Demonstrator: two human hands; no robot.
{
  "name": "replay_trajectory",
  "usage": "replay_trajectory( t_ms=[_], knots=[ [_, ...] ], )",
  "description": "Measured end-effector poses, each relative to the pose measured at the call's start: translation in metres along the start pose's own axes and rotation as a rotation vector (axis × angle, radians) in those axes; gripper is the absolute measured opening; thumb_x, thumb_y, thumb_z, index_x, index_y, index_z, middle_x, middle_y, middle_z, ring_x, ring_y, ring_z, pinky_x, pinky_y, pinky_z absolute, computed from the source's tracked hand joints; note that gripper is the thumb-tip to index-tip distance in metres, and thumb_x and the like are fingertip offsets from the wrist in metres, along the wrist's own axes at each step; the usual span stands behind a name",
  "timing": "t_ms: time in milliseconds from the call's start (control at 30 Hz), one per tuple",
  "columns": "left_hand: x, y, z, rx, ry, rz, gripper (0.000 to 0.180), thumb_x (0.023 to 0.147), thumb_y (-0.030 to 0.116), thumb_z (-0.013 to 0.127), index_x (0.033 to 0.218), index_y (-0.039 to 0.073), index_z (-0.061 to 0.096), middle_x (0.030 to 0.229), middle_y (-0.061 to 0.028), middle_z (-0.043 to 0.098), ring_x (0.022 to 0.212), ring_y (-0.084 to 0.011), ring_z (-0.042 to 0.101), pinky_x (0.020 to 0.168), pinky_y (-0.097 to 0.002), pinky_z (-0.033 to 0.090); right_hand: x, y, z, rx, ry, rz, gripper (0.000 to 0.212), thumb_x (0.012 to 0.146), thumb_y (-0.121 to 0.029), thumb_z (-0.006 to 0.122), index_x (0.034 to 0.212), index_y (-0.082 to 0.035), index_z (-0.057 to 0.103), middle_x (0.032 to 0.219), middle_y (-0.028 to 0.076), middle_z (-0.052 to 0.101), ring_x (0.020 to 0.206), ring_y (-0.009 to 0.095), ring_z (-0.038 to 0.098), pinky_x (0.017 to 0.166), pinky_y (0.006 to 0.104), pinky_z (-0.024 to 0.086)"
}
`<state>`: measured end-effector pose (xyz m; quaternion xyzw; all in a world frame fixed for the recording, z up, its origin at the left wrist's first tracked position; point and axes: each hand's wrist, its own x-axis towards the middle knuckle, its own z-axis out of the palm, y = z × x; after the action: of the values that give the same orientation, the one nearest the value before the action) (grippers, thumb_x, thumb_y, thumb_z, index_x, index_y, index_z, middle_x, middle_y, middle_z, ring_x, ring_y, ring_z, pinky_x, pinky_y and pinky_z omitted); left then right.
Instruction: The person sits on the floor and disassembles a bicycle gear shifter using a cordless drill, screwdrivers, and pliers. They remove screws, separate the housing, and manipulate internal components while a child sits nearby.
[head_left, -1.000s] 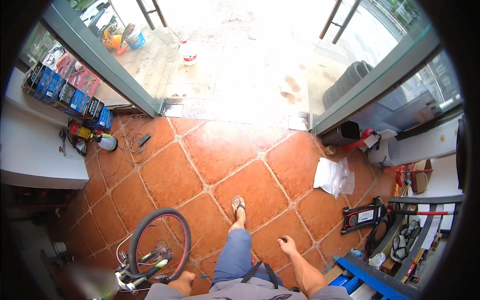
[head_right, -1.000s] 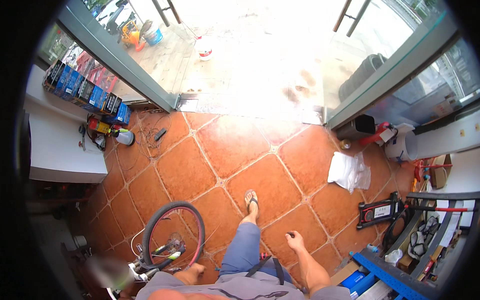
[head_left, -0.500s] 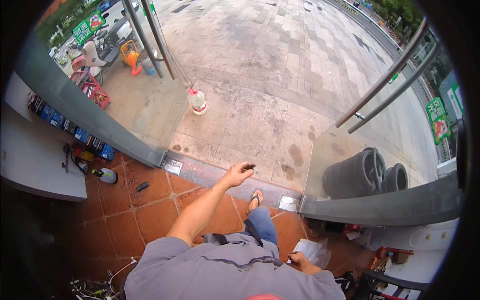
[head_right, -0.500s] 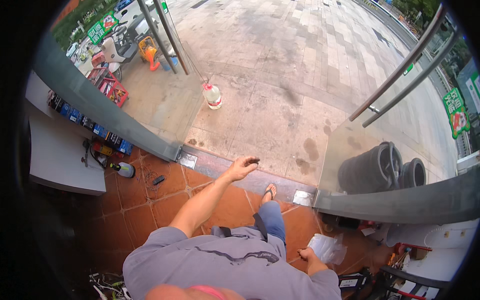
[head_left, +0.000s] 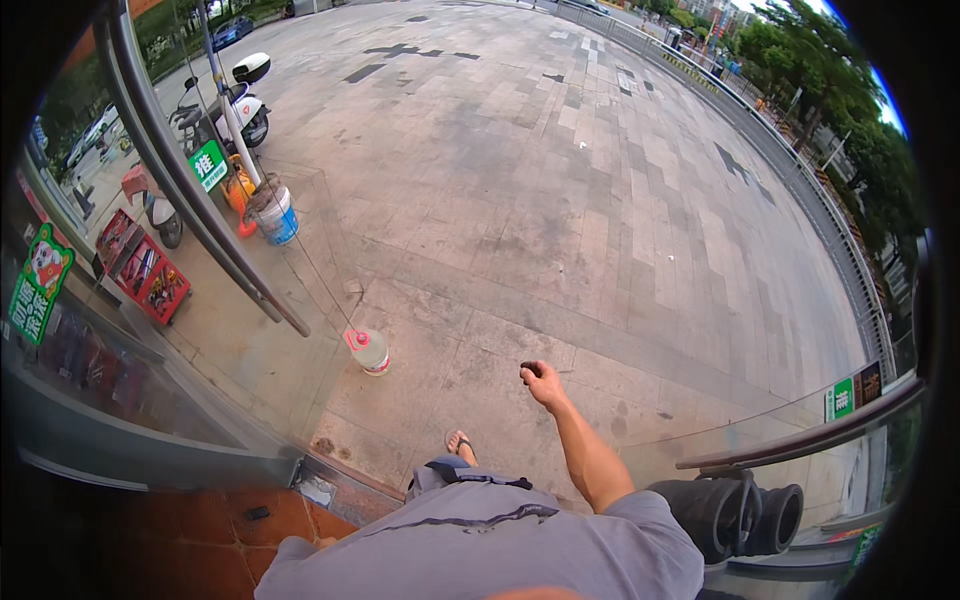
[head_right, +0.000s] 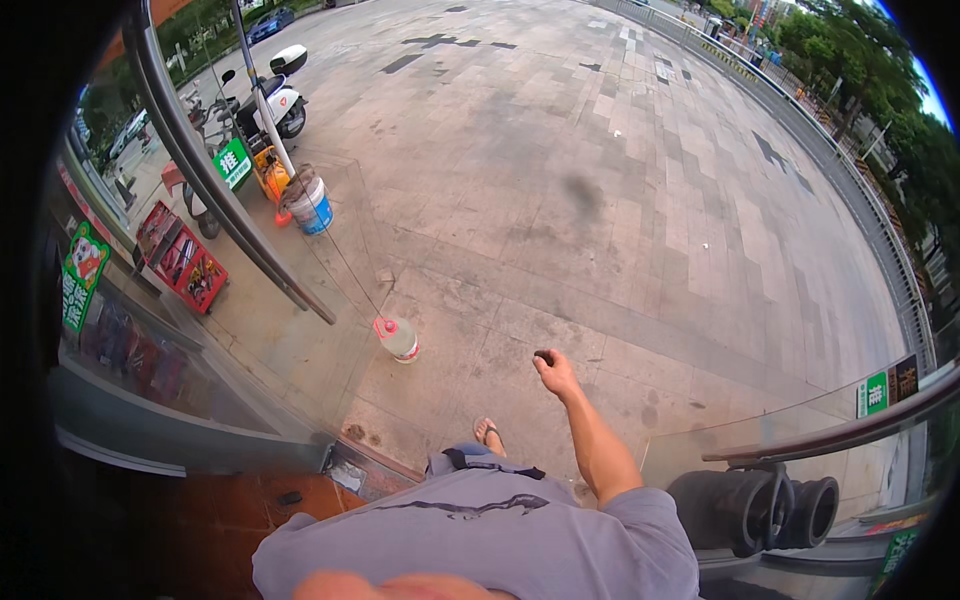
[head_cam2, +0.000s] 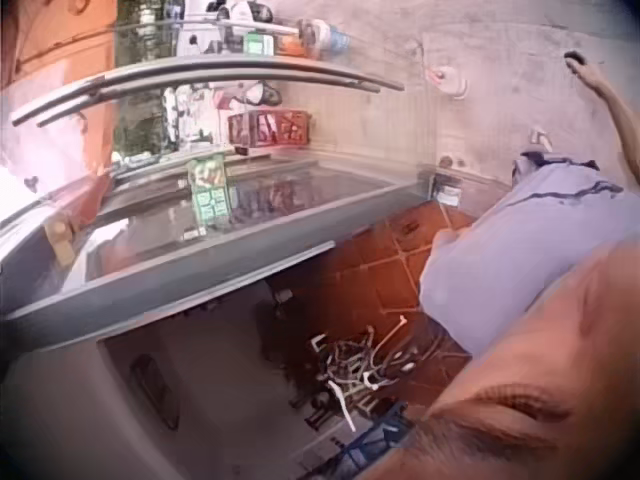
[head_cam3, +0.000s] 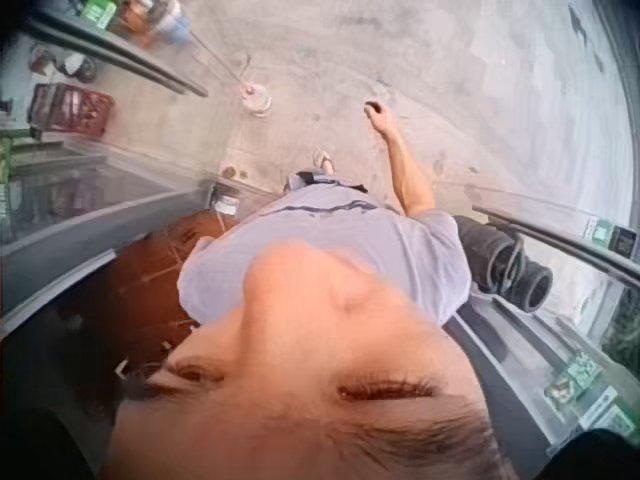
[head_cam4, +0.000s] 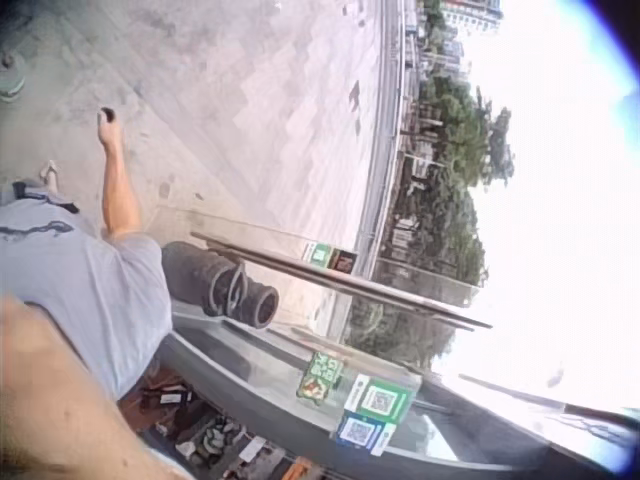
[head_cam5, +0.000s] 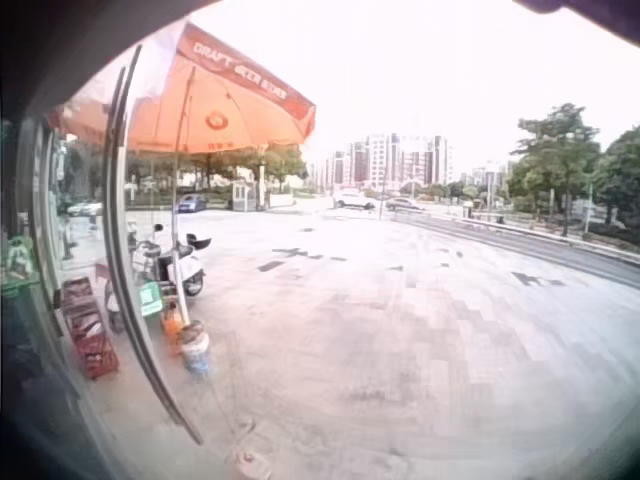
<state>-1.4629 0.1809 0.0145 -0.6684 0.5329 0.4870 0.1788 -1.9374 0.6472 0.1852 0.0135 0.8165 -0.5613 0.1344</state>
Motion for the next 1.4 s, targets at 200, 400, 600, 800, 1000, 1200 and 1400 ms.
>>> replay_trajectory(
  t_ms=[200, 400, 600, 800, 1000, 1200, 1400],
  knots=[
    [-0.013, 0.401, 0.228, -0.070, -0.210, 0.467, 0.026, 0.084, 0.022, 0.061, 0.097, 0.000, 0.066, 0.071, -0.0068, 0.062, 0.055, -0.0173, 0.054, 0.048, -0.0347, 0.044, 0.163, 0.106, -0.003, -0.561, -0.427, 0.655, 0.032, 0.083, -0.024, 0.065, 0.107, -0.002, 0.067, 0.081, 0.007, 0.066, 0.064, 0.018, 0.059, 0.051, 0.0331, 0.048],
    [-0.132, 0.700, 0.326, 0.013, -0.606, 1.187, 0.039, 0.091, 0.022, 0.063, 0.123, 0.002, 0.058, 0.102, -0.0083, 0.067, 0.089, -0.0147, 0.063, 0.076, -0.0301, 0.052, 0.423, 0.098, -0.016, -0.791, -0.411, 0.643, 0.040, 0.080, -0.031, 0.061, 0.102, 0.000, 0.071, 0.084, 0.016, 0.070, 0.068, 0.026, 0.068, 0.064, 0.0391, 0.056],
    [-0.024, 0.782, 0.299, 0.178, -0.135, 0.860, 0.044, 0.083, 0.030, 0.065, 0.116, 0.001, 0.064, 0.104, -0.0158, 0.069, 0.094, -0.0227, 0.067, 0.082, -0.0342, 0.052, 0.680, -0.111, 0.181, -0.629, -0.406, 0.072, 0.037, 0.082, -0.028, 0.062, 0.109, -0.003, 0.069, 0.105, 0.018, 0.069, 0.102, 0.029, 0.065, 0.088, 0.0363, 0.050],
    [0.111, 0.818, 0.258, -0.100, 0.009, 0.317, 0.037, 0.080, 0.030, 0.064, 0.103, 0.002, 0.071, 0.099, -0.0161, 0.071, 0.094, -0.0264, 0.068, 0.085, -0.0351, 0.051, 0.813, -0.263, 0.384, -0.364, -0.790, -0.218, 0.035, 0.086, -0.026, 0.062, 0.111, -0.001, 0.066, 0.104, 0.018, 0.069, 0.100, 0.027, 0.066, 0.089, 0.0356, 0.050],
    [0.228, 0.968, 0.222, 0.111, 0.113, 0.139, 0.036, 0.080, 0.031, 0.063, 0.101, 0.003, 0.071, 0.102, -0.0186, 0.070, 0.097, -0.0310, 0.067, 0.086, -0.0380, 0.050, 0.900, -0.305, 0.514, -0.105, -0.836, -0.030, 0.027, 0.090, -0.017, 0.062, 0.109, 0.002, 0.065, 0.097, 0.012, 0.070, 0.091, 0.016, 0.065, 0.082, 0.0299, 0.050],
    [0.305, 1.138, 0.151, -0.168, 0.114, 0.283, 0.037, 0.082, 0.031, 0.062, 0.108, 0.004, 0.068, 0.105, -0.0163, 0.070, 0.100, -0.0302, 0.066, 0.089, -0.0353, 0.049, 0.990, -0.335, 0.659, -0.076, -0.899, 0.085, 0.023, 0.091, -0.012, 0.061, 0.107, 0.004, 0.063, 0.098, 0.008, 0.068, 0.089, 0.013, 0.062, 0.079, 0.0270, 0.050],
    [0.411, 1.170, 0.048, -0.432, 0.410, 0.027, 0.033, 0.085, 0.028, 0.062, 0.108, 0.004, 0.067, 0.106, -0.0140, 0.069, 0.103, -0.0272, 0.065, 0.092, -0.0345, 0.048, 1.036, -0.389, 0.854, -0.204, -1.146, -0.084, 0.023, 0.091, -0.014, 0.062, 0.108, 0.001, 0.063, 0.097, 0.009, 0.068, 0.090, 0.014, 0.064, 0.080, 0.0294, 0.051]
  ],
)
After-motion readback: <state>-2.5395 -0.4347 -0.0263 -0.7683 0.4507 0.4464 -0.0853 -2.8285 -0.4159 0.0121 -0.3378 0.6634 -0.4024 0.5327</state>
